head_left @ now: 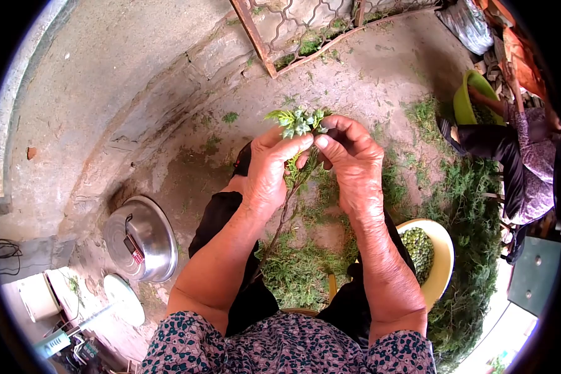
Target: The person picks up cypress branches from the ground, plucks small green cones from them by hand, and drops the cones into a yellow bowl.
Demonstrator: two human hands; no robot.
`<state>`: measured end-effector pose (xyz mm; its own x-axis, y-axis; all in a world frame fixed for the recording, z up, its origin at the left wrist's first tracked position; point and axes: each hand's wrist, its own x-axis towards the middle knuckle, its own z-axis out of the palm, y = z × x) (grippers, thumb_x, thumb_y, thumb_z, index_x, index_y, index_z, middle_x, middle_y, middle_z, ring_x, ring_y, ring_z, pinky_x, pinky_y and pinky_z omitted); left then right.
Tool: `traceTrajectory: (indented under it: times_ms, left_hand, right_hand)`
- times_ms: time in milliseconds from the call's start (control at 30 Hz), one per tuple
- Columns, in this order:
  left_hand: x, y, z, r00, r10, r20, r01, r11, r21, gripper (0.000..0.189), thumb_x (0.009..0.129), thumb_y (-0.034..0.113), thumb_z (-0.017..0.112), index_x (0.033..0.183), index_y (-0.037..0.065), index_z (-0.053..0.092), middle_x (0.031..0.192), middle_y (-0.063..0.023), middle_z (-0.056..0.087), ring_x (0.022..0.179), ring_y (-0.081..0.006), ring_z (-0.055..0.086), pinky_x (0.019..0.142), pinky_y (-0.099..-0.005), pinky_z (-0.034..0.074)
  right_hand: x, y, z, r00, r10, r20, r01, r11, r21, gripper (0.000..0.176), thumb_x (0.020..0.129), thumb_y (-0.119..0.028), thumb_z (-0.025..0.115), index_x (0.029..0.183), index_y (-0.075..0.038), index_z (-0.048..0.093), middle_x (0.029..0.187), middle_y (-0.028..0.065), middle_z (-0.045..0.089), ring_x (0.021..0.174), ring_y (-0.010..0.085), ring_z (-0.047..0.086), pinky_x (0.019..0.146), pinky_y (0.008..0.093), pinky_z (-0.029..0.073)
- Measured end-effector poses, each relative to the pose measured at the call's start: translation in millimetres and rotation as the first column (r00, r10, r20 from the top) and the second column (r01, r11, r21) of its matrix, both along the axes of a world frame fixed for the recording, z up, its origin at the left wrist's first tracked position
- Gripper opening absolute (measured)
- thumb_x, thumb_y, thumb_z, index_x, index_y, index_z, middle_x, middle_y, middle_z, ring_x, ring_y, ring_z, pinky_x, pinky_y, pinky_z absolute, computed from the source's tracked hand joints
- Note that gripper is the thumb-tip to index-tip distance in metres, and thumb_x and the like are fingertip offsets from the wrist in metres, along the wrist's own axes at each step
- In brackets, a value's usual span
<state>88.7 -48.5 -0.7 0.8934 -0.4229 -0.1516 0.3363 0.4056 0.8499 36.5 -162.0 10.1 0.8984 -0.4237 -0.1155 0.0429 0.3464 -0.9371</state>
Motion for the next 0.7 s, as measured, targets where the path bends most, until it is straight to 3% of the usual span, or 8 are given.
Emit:
traceTrajectory:
  times_ms: [100, 233, 300, 433, 700]
  left_hand:
    - [-1, 0, 1, 1.0, -0.001, -0.004, 0.002, 1.0, 0.018, 0.009, 0.078, 0.006, 0.063, 0.085, 0.002, 0.065, 0.075, 0.0005, 0.06, 0.059, -0.006, 0.047, 0.052, -0.0214, 0.036]
    - [1, -1, -5, 0.999, -0.006, 0.041, 0.004, 0.999, 0.039, 0.005, 0.077, 0.005, 0.062, 0.081, 0.002, 0.064, 0.072, 0.0009, 0.058, 0.058, -0.0062, 0.046, 0.052, -0.0214, 0.035]
    - [1, -2, -4, 0.999, 0.016, 0.044, -0.019, 0.998, 0.066, 0.003, 0.077, 0.005, 0.062, 0.079, 0.002, 0.063, 0.07, 0.0013, 0.057, 0.057, -0.006, 0.045, 0.051, -0.0212, 0.034]
    - [0, -1, 1, 0.998, 0.062, 0.012, -0.063, 0.994, 0.093, 0.003, 0.077, 0.003, 0.06, 0.074, 0.002, 0.062, 0.066, 0.0019, 0.055, 0.056, -0.0056, 0.044, 0.051, -0.0206, 0.032]
    - [-1, -1, 3, 0.998, 0.042, -0.049, -0.039, 0.997, 0.062, 0.002, 0.076, 0.002, 0.061, 0.077, 0.002, 0.063, 0.068, 0.0014, 0.056, 0.054, -0.0038, 0.04, 0.05, -0.0189, 0.031]
  right_hand:
    - [1, -1, -7, 1.0, -0.006, 0.03, 0.01, 0.994, -0.111, 0.018, 0.077, 0.003, 0.064, 0.094, 0.0, 0.06, 0.087, 0.0015, 0.056, 0.074, 0.007, 0.052, 0.063, 0.0208, 0.044]
    - [0, 0, -11, 0.998, -0.034, 0.047, 0.036, 0.998, -0.045, 0.017, 0.076, 0.002, 0.065, 0.093, 0.0, 0.06, 0.092, 0.0026, 0.052, 0.077, 0.0086, 0.053, 0.066, 0.0221, 0.045]
    - [0, 1, -13, 0.999, -0.039, 0.034, 0.042, 0.996, -0.077, 0.019, 0.077, -0.001, 0.065, 0.096, -0.002, 0.059, 0.08, 0.0002, 0.058, 0.066, 0.0073, 0.048, 0.06, 0.0211, 0.042]
    - [1, 5, -11, 0.998, -0.032, 0.056, 0.041, 0.986, -0.161, 0.018, 0.077, -0.001, 0.065, 0.094, -0.002, 0.059, 0.081, 0.001, 0.058, 0.066, 0.0082, 0.049, 0.062, 0.0216, 0.043]
    - [0, 1, -12, 0.997, 0.042, 0.067, -0.047, 0.996, 0.074, 0.014, 0.082, -0.003, 0.061, 0.095, 0.0, 0.056, 0.081, 0.0044, 0.059, 0.068, 0.0117, 0.054, 0.065, 0.0238, 0.046]
